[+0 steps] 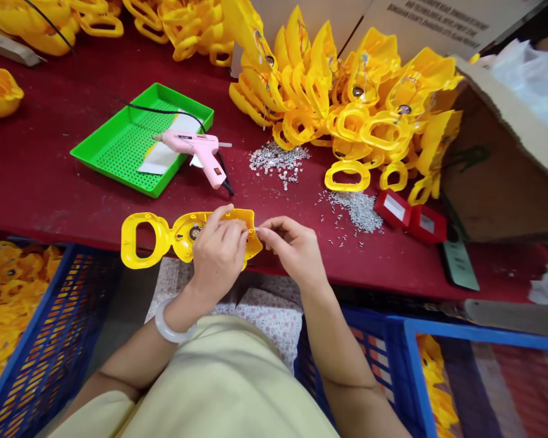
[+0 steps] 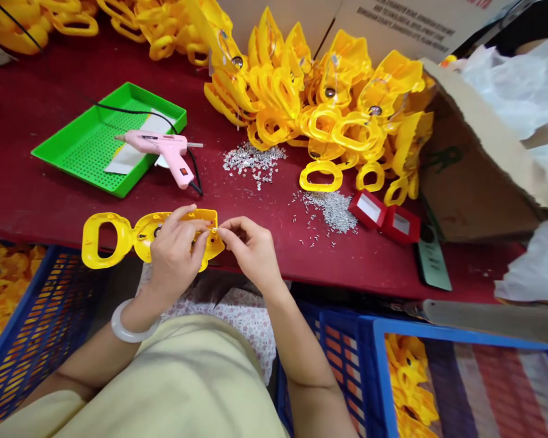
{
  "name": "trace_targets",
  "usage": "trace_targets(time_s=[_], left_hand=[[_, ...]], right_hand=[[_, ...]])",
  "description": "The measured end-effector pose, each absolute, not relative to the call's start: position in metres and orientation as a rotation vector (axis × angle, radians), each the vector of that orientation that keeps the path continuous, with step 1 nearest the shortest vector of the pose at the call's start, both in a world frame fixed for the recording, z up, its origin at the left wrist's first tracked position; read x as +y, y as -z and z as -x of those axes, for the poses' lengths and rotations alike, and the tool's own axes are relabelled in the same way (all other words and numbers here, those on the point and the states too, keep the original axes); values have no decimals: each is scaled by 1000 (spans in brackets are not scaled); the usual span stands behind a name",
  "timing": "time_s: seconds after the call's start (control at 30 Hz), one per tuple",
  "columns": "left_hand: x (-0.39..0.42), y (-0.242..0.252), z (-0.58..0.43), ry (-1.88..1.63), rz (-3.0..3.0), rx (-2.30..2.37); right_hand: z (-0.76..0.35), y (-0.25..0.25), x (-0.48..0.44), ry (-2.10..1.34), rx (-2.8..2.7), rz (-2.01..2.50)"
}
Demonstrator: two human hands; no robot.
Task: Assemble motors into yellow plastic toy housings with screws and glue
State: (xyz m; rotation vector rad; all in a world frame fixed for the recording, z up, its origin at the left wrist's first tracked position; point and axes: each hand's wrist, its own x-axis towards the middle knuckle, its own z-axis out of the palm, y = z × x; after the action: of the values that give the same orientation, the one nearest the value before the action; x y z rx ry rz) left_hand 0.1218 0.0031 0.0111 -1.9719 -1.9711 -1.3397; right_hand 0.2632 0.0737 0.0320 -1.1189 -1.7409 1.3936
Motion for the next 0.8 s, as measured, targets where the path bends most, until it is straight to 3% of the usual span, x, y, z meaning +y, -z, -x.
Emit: trace_targets(time_s=[0.23, 0.8], left_hand=[[0, -19, -114, 1482, 2115, -1955], [3, -24, -107, 1241, 2312, -1979]], right_hand=[[-269, -12, 69, -1661, -1443, 1060], [-270, -8, 60, -1516, -1503, 1148]])
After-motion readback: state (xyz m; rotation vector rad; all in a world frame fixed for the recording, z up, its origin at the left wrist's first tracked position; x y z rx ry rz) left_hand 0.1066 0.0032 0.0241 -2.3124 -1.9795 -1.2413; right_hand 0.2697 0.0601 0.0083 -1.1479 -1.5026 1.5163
